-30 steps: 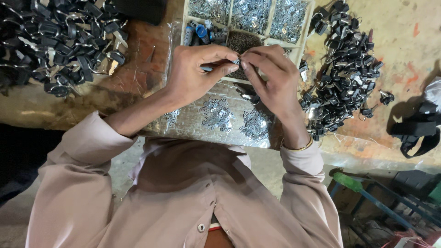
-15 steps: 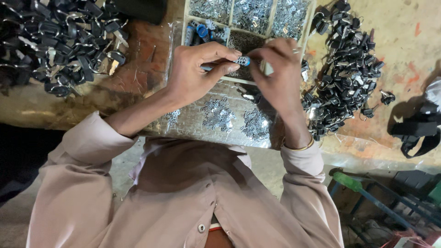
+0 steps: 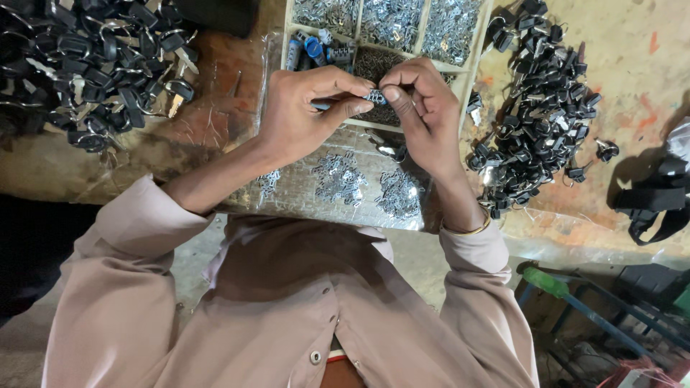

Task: The person sits at a workshop table assembling small components. They pick blue plastic housings from a compartment tray, insert small metal contact parts into each housing by hand, and place the finished assemblies back into the tray compartments, repeating this cycle throughout the episode.

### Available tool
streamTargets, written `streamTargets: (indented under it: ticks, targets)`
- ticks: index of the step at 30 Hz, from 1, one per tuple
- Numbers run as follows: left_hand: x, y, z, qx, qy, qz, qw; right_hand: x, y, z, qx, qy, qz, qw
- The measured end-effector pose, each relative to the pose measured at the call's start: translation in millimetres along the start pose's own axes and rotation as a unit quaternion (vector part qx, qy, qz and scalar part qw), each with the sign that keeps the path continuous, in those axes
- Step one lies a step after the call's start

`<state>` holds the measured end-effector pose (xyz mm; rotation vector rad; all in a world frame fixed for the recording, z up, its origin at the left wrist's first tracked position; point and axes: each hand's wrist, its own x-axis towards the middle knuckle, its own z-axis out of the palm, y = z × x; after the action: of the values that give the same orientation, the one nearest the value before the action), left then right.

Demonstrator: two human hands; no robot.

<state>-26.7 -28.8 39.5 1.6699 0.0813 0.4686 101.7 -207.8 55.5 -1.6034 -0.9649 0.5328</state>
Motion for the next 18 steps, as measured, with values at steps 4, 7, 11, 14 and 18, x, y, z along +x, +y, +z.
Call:
streamTargets:
  ticks: [4,7,11,14,18]
  targets:
    - [1,-1,-1,0.021,-0.003,0.013,1.0,-1,-1,1,0.016,0.002,0.014,1.0]
    - [0,-1,0,0.024,0.001,0.017,1.0,-1,-5,1,-0.061,-0.003,-0.024,0.998]
    - [-1,0,2,0.028,0.009,0.015,0.999,-1,-13,1,-0.153,0.015,-0.047,0.987]
    - [-1,-1,3,0.031,0.014,0.013,0.999,1,-16,0,-0.177,0.007,-0.053,0.983]
    - [-1,-2,3,0.025,0.015,0.012,1.0,2,-17,-5,-0.197,-0.013,-0.071,0.978]
